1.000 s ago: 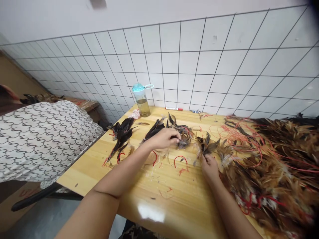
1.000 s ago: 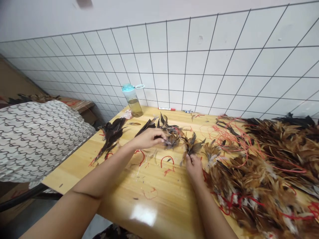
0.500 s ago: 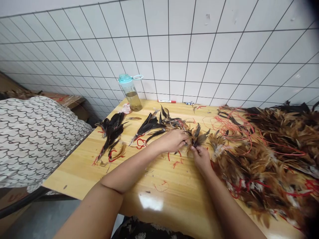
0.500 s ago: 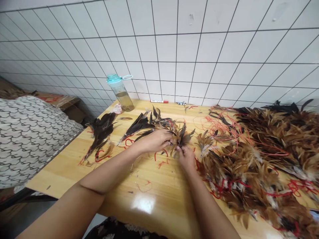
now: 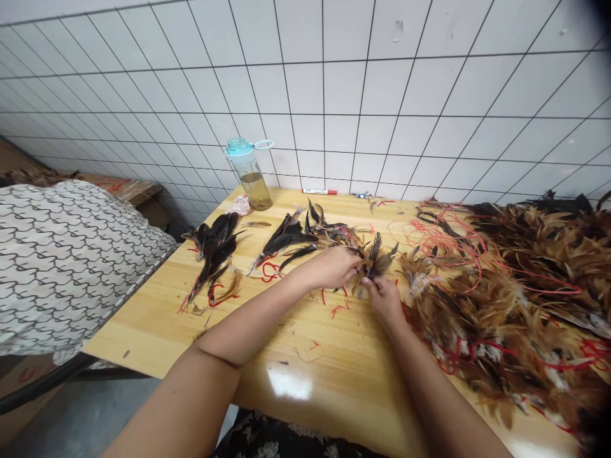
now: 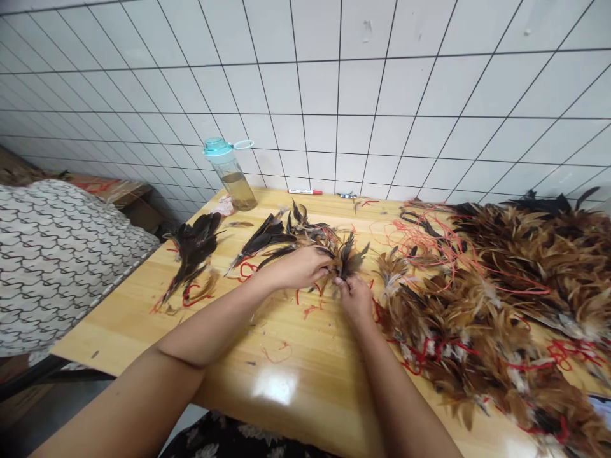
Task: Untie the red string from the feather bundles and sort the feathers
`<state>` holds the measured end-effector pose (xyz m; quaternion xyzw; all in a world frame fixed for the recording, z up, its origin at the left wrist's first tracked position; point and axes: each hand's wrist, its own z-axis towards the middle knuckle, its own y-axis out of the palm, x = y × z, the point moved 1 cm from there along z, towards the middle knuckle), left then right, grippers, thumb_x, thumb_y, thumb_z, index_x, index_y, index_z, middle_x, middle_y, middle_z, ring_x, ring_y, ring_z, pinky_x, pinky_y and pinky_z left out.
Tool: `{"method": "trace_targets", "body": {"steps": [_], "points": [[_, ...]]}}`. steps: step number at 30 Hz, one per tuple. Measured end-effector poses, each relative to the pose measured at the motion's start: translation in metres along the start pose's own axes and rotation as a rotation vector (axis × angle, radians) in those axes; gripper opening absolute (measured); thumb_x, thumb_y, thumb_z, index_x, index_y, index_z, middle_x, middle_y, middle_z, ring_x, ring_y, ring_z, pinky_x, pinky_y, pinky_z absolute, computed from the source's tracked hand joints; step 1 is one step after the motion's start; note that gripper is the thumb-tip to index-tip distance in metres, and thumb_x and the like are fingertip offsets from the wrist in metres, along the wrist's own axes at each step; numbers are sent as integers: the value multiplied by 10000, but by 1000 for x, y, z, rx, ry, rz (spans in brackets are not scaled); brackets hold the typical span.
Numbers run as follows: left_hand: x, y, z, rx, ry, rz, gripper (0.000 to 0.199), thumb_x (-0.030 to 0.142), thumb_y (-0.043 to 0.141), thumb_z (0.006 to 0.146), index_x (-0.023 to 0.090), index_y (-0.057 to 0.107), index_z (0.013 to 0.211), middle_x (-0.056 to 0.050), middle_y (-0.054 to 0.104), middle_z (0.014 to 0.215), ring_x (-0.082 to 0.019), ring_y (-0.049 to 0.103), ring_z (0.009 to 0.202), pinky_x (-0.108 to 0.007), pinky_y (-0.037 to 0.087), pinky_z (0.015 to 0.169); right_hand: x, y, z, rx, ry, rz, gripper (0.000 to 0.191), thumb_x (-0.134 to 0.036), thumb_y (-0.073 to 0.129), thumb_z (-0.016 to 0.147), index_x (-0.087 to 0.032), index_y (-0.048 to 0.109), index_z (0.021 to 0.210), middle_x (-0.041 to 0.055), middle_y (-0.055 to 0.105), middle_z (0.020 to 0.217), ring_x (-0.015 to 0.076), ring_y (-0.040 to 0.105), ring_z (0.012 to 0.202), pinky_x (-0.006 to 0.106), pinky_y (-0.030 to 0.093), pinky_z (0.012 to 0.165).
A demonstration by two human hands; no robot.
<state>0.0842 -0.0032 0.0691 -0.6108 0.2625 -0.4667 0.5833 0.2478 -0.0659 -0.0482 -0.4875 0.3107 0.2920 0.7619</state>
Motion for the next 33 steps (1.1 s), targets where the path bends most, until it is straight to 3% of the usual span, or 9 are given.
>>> {"method": "trace_targets", "body": {"steps": [9, 14, 17, 20, 22, 24, 28, 30, 33], "points": [[6, 6, 5, 27, 66, 65, 223, 139, 472, 889, 145, 694, 917, -102, 673, 858, -203, 621, 852, -297, 473, 770, -4, -1, 1, -66, -25, 50, 364, -490, 481, 831, -211, 624, 646, 94, 688, 723, 230, 605, 715, 349, 457, 686], [-2, 6, -1, 183, 9, 28, 202, 198, 485, 917, 140, 677, 939, -114, 650, 971, -204, 593, 940, -311, 468, 850, -3, -2, 1, -62, -36, 8, 392, -525, 456, 841, -212, 604, 657, 107, 685, 724, 239, 598, 727, 354, 449, 678], [-23, -11, -20, 302, -160, 83, 172, 220, 529, 899, 157, 660, 990, -104, 628, 1023, -215, 567, 1008, -332, 450, 917, 0, -3, 1, -34, -19, -4, 457, -583, 421, 852, -213, 571, 629, 90, 645, 665, 220, 571, 670, 340, 424, 638], [-58, -30, -55, 317, -530, 235, 172, 231, 537, 886, 168, 660, 988, -112, 627, 1033, -242, 562, 1019, -355, 441, 922, 0, -4, 2, -6, 0, -34, 531, -664, 400, 834, -227, 474, 543, 53, 555, 554, 186, 500, 571, 316, 371, 566], [-82, -35, -81, 234, -814, 316, 200, 271, 586, 855, 143, 663, 988, -150, 634, 1039, -279, 562, 1048, -371, 439, 919, -1, -5, 3, -3, 13, -44, 559, -698, 390, 822, -230, 447, 523, 44, 531, 529, 174, 477, 541, 310, 349, 543], [-101, -31, -102, 151, -967, 341, 258, 307, 592, 848, 134, 653, 1029, -173, 634, 1114, -295, 552, 1110, -370, 427, 939, -3, -6, 3, -2, 31, -54, 576, -725, 382, 808, -229, 454, 523, 44, 527, 522, 174, 476, 532, 310, 344, 536], [-122, -13, -123, 32, -1069, 257, 234, 325, 579, 832, 148, 666, 957, -169, 686, 1025, -280, 634, 977, -336, 465, 817, -4, -8, 3, -12, 56, -68, 598, -756, 367, 788, -223, 490, 545, 55, 544, 535, 187, 497, 544, 319, 361, 546], [-125, -12, -129, 43, -1091, 245, 244, 316, 532, 850, 149, 658, 976, -174, 698, 1001, -285, 653, 940, -336, 471, 771, -4, -9, 3, -25, 59, -68, 606, -760, 365, 787, -218, 511, 558, 64, 568, 551, 192, 511, 554, 321, 371, 552], [-127, -26, -143, 125, -1174, 273, 290, 323, 461, 884, 145, 635, 1031, -193, 699, 1019, -304, 660, 946, -356, 474, 764, -6, -11, 4, -26, 49, -69, 611, -763, 370, 788, -217, 515, 555, 63, 572, 544, 193, 515, 550, 315, 368, 539]]}}
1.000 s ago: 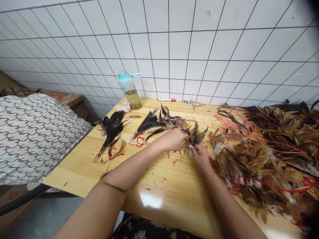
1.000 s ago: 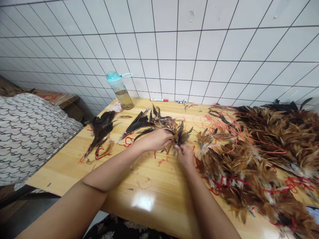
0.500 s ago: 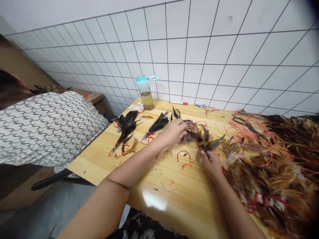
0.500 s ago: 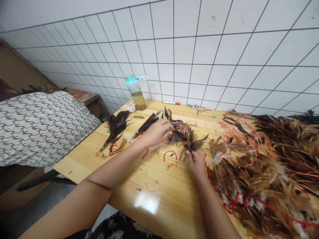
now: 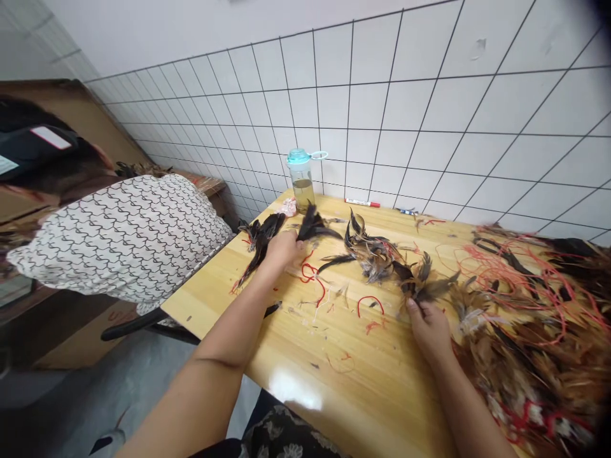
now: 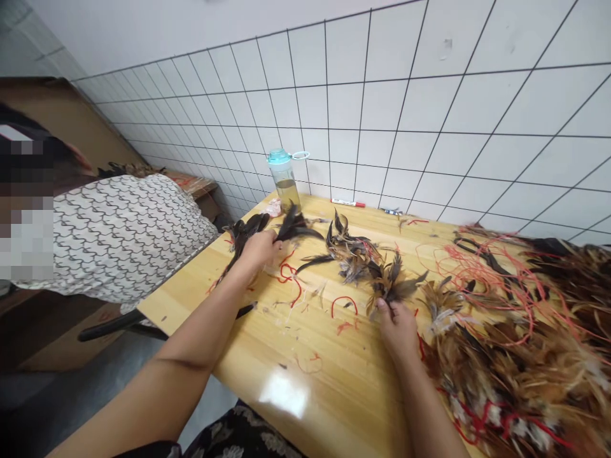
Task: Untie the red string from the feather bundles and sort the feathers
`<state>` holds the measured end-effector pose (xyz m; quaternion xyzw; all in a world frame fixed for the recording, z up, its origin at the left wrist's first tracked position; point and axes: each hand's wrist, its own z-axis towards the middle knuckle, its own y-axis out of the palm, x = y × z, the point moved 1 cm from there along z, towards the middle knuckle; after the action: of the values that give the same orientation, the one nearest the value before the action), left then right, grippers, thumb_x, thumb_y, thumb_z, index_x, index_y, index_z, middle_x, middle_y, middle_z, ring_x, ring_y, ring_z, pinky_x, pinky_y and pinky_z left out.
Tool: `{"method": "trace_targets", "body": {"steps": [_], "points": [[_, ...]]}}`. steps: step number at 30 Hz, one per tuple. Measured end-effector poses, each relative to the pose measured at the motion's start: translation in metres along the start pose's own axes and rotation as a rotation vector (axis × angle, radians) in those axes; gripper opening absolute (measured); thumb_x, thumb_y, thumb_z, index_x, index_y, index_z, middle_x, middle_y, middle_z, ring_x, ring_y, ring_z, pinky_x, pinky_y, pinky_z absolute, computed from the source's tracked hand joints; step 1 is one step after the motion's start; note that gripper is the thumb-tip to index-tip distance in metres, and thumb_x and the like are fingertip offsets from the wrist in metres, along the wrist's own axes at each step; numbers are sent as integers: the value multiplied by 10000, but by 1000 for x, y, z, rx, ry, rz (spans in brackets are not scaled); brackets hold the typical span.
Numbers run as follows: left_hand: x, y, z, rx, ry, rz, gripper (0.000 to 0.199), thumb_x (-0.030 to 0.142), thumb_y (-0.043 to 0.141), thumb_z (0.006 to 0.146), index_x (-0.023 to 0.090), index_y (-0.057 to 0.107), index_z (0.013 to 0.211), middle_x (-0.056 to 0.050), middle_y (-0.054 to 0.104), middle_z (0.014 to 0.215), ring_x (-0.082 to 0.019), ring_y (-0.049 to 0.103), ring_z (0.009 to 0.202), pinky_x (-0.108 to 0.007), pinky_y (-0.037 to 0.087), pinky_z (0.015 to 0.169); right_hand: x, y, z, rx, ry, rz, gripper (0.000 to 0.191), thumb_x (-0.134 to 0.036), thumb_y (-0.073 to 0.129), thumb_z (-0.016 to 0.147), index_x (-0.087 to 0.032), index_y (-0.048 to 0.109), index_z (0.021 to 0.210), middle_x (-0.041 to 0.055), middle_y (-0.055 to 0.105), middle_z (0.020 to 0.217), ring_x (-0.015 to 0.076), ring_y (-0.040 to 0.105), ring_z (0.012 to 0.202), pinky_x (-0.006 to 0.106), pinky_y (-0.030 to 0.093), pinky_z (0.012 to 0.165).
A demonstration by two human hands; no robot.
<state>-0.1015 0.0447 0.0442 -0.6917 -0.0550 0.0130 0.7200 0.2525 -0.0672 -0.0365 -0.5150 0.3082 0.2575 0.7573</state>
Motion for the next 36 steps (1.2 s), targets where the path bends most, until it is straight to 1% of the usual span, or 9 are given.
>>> {"method": "trace_targets", "body": {"steps": [3, 6, 10, 13, 17, 21, 26, 31, 36], "points": [[-22, -17, -4, 93, -133, 1, 303, 349, 480, 881, 149, 612, 1066, -185, 702, 1020, -303, 657, 957, -360, 476, 787, -2, -1, 0, 5, -19, 0, 608, -761, 371, 791, -223, 497, 537, 53, 549, 515, 187, 498, 530, 311, 357, 520], [-31, -25, -11, 115, -163, 30, 327, 347, 535, 860, 144, 595, 1109, -184, 681, 1061, -310, 635, 990, -373, 479, 818, -1, 0, -1, 1, -13, -9, 602, -749, 374, 796, -223, 487, 527, 63, 571, 528, 187, 503, 530, 314, 363, 528], [-9, -24, -21, 288, 45, -12, 307, 304, 558, 861, 167, 609, 1131, -152, 627, 1160, -298, 569, 1102, -378, 453, 933, 0, 1, -2, 9, 10, -14, 590, -735, 375, 796, -217, 510, 548, 69, 582, 545, 197, 522, 548, 320, 376, 544], [18, -21, -22, 203, 269, -107, 188, 307, 545, 874, 207, 657, 986, -101, 640, 1086, -260, 582, 1064, -344, 463, 901, 0, 1, -3, -1, 14, 11, 572, -716, 387, 800, -214, 520, 562, 59, 574, 544, 193, 519, 549, 318, 383, 546], [32, -12, -7, 128, 229, -45, 188, 275, 556, 849, 183, 655, 980, -129, 637, 1070, -289, 583, 1046, -369, 460, 877, 0, 0, -2, 6, 4, 14, 567, -707, 401, 808, -222, 474, 524, 33, 521, 499, 170, 474, 512, 303, 357, 515], [22, 4, 13, 92, 93, 24, 362, 285, 598, 808, 146, 611, 1142, -190, 600, 1178, -345, 534, 1135, -405, 449, 915, 0, -1, -1, 15, 1, 15, 586, -735, 390, 795, -222, 494, 532, 43, 530, 510, 181, 486, 527, 313, 365, 526], [-2, 17, 31, 52, 24, 29, 223, 183, 508, 845, 137, 667, 994, -191, 655, 1080, -320, 577, 1080, -388, 453, 903, 1, 0, -1, -8, 19, 39, 584, -724, 399, 799, -213, 523, 546, 54, 564, 528, 184, 506, 542, 309, 372, 530], [-21, 11, 38, 160, -129, 8, 330, 163, 378, 902, 78, 610, 1122, -244, 626, 1122, -340, 584, 1080, -428, 468, 866, 0, 0, -1, -4, 19, 5, 562, -695, 399, 805, -216, 492, 525, 43, 532, 517, 178, 488, 541, 310, 358, 540], [-8, 8, 32, 147, 23, -99, 258, 261, 453, 904, 181, 639, 1065, -114, 659, 1115, -233, 588, 1077, -323, 443, 930, 0, -1, -1, -11, 27, 5, 513, -648, 420, 801, -223, 463, 516, 25, 497, 498, 166, 463, 515, 303, 343, 522]]}}
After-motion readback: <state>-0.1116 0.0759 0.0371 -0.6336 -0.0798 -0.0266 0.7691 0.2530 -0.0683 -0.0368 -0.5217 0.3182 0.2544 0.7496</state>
